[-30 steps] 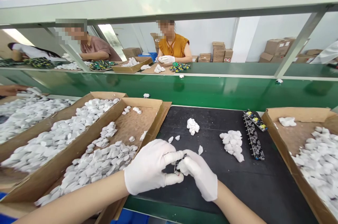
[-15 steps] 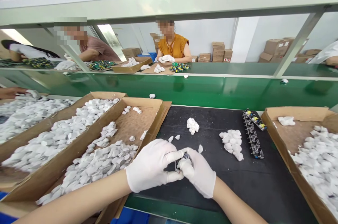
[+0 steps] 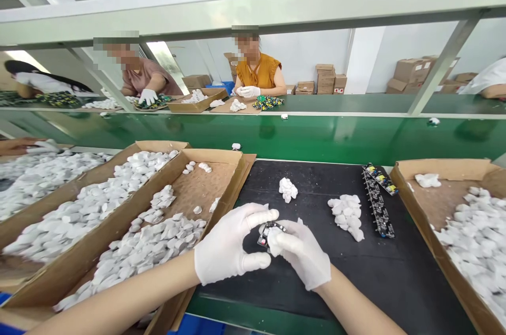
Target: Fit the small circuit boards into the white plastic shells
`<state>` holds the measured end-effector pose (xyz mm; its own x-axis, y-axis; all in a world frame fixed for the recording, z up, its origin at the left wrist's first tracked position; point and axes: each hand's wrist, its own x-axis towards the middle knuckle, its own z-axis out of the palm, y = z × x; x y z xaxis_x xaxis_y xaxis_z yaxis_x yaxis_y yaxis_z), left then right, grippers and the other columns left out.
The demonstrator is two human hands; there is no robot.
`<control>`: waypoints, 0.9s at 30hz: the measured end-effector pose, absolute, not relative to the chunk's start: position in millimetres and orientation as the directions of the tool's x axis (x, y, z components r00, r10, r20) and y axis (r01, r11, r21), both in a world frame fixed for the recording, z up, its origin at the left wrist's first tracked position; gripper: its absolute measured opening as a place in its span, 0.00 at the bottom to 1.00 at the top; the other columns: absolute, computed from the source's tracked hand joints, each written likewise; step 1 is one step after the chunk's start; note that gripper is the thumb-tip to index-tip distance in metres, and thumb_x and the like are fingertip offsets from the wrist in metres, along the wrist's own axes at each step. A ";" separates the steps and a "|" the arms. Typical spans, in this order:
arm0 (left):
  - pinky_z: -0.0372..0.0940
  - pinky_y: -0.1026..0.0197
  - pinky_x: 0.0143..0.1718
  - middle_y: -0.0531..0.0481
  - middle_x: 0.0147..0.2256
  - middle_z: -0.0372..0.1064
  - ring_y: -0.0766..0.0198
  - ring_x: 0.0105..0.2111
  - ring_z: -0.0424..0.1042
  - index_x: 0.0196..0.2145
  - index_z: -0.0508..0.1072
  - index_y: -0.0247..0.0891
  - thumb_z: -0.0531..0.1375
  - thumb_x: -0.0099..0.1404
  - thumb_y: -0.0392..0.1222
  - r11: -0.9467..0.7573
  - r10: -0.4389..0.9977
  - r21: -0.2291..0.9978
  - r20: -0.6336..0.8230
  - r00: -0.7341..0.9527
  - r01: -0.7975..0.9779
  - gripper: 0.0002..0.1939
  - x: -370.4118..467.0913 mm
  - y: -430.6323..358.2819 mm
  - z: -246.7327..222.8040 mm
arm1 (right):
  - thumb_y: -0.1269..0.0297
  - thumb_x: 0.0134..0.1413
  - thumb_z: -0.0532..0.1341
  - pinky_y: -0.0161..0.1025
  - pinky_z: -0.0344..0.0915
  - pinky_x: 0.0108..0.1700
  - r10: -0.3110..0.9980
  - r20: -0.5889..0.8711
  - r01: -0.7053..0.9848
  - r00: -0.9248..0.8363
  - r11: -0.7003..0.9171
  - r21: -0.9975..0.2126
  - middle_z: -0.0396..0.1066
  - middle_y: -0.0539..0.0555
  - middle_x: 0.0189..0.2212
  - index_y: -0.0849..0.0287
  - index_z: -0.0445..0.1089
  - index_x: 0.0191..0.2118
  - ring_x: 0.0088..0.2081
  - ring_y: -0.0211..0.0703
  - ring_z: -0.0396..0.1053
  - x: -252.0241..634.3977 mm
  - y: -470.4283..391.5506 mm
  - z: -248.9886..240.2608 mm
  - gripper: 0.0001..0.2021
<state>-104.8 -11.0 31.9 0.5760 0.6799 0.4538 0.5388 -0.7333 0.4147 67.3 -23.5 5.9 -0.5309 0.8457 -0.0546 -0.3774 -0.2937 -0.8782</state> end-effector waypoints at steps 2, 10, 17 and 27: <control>0.67 0.52 0.42 0.46 0.40 0.69 0.57 0.40 0.70 0.47 0.66 0.39 0.65 0.49 0.46 -0.721 0.693 0.450 0.455 0.559 0.527 0.27 -103.7 -11.5 29.5 | 0.61 0.47 0.62 0.39 0.55 0.36 0.850 -0.074 -0.412 -0.522 -0.327 -0.850 0.60 0.50 0.26 0.62 0.65 0.26 0.31 0.38 0.58 65.3 -24.3 5.1 0.10; 0.68 0.55 0.40 0.48 0.35 0.69 0.61 0.33 0.71 0.43 0.68 0.38 0.61 0.51 0.40 -0.728 0.685 0.481 0.487 0.541 0.489 0.19 -99.7 -13.7 28.7 | 0.58 0.46 0.63 0.39 0.57 0.36 0.881 -0.145 -0.244 -0.451 -0.278 -0.929 0.60 0.49 0.25 0.61 0.67 0.29 0.30 0.39 0.57 61.5 -27.6 13.2 0.11; 0.67 0.56 0.37 0.51 0.29 0.68 0.64 0.29 0.70 0.39 0.70 0.38 0.58 0.50 0.39 -0.765 0.643 0.448 0.512 0.569 0.462 0.16 -101.9 -10.8 28.0 | 0.52 0.44 0.64 0.35 0.54 0.30 0.854 -0.125 -0.213 -0.505 -0.264 -0.941 0.55 0.47 0.23 0.62 0.65 0.31 0.26 0.34 0.52 62.4 -28.3 5.2 0.17; 0.66 0.57 0.40 0.50 0.36 0.69 0.61 0.36 0.69 0.43 0.69 0.43 0.65 0.50 0.45 -0.750 0.653 0.430 0.361 0.666 0.502 0.21 -102.6 -6.3 29.2 | 0.49 0.44 0.61 0.36 0.51 0.29 0.879 -0.115 -0.156 -0.462 -0.208 -0.966 0.54 0.48 0.23 0.61 0.64 0.29 0.26 0.36 0.50 64.9 -27.1 4.1 0.17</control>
<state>-102.6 -6.3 29.2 0.6664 0.6526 0.3606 0.5021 -0.7503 0.4301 64.9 -27.1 4.1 -0.4624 0.8792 -0.1151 -0.1556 -0.2083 -0.9656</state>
